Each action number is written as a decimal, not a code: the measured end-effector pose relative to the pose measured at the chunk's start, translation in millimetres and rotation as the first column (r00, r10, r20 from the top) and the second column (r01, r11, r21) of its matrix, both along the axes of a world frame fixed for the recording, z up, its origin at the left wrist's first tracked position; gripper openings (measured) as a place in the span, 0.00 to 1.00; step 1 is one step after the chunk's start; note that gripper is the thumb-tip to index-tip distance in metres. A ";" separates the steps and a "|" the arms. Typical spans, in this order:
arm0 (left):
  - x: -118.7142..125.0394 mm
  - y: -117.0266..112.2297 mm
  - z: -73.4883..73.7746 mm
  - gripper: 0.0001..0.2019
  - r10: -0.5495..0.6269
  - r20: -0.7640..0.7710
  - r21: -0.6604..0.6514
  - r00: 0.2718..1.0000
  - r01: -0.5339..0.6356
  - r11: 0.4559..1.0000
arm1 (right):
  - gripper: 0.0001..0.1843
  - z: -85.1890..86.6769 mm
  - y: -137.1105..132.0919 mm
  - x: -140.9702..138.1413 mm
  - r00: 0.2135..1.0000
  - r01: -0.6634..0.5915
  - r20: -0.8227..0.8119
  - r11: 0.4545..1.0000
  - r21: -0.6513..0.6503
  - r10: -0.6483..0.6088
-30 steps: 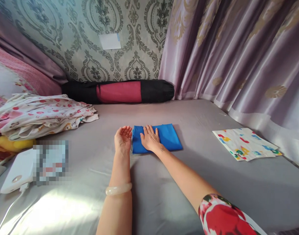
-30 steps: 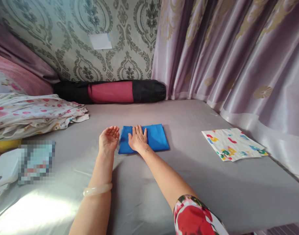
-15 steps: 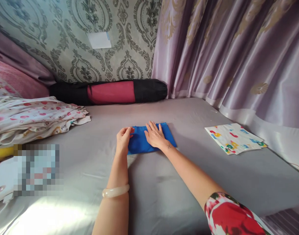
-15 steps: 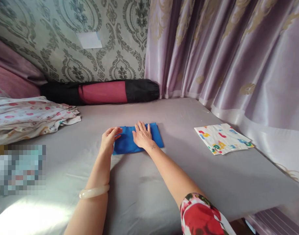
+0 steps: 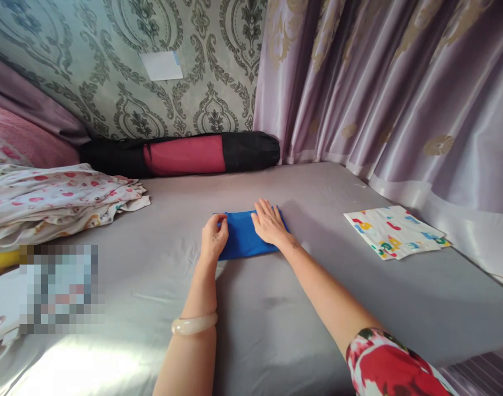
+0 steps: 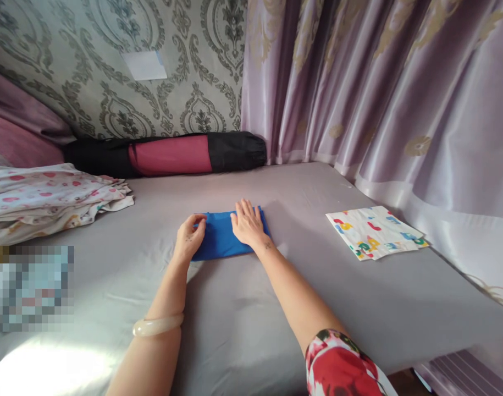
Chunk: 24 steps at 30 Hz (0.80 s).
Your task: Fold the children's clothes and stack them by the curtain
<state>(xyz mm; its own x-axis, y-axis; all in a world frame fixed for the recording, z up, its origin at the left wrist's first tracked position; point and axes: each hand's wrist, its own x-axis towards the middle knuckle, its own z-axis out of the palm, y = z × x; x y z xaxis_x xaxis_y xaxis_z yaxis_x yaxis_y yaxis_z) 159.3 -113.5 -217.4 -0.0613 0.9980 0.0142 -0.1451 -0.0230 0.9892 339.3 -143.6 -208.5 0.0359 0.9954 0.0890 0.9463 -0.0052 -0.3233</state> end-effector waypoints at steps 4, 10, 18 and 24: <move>10.1 -8.4 -5.1 0.13 -0.065 -0.191 0.122 0.979 0.090 0.988 | 0.32 -9.2 -2.8 13.5 0.994 0.059 0.085 0.997 0.042 -0.063; 18.7 -14.6 -17.5 0.14 -0.038 -0.408 0.117 0.912 0.093 0.989 | 0.31 -21.8 -1.5 16.9 0.994 0.070 0.081 0.997 0.031 -0.072; 17.8 6.5 -1.8 0.07 0.016 -0.427 0.086 0.904 0.023 0.996 | 0.22 -14.6 8.9 29.1 0.998 0.065 -0.017 0.984 0.166 -0.063; 9.7 67.2 14.9 0.15 -0.060 -0.256 -0.023 0.965 0.056 0.998 | 0.24 -14.7 11.9 35.4 1.000 0.026 0.001 0.991 0.128 -0.026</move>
<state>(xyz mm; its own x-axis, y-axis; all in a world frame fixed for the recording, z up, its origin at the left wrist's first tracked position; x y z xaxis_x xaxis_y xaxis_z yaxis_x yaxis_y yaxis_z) 169.0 -46.4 -202.4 0.0000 1.0000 0.0066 0.1133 -0.0065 0.9935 374.7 -131.6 -223.2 0.0616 0.9746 0.2155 0.9471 0.0110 -0.3208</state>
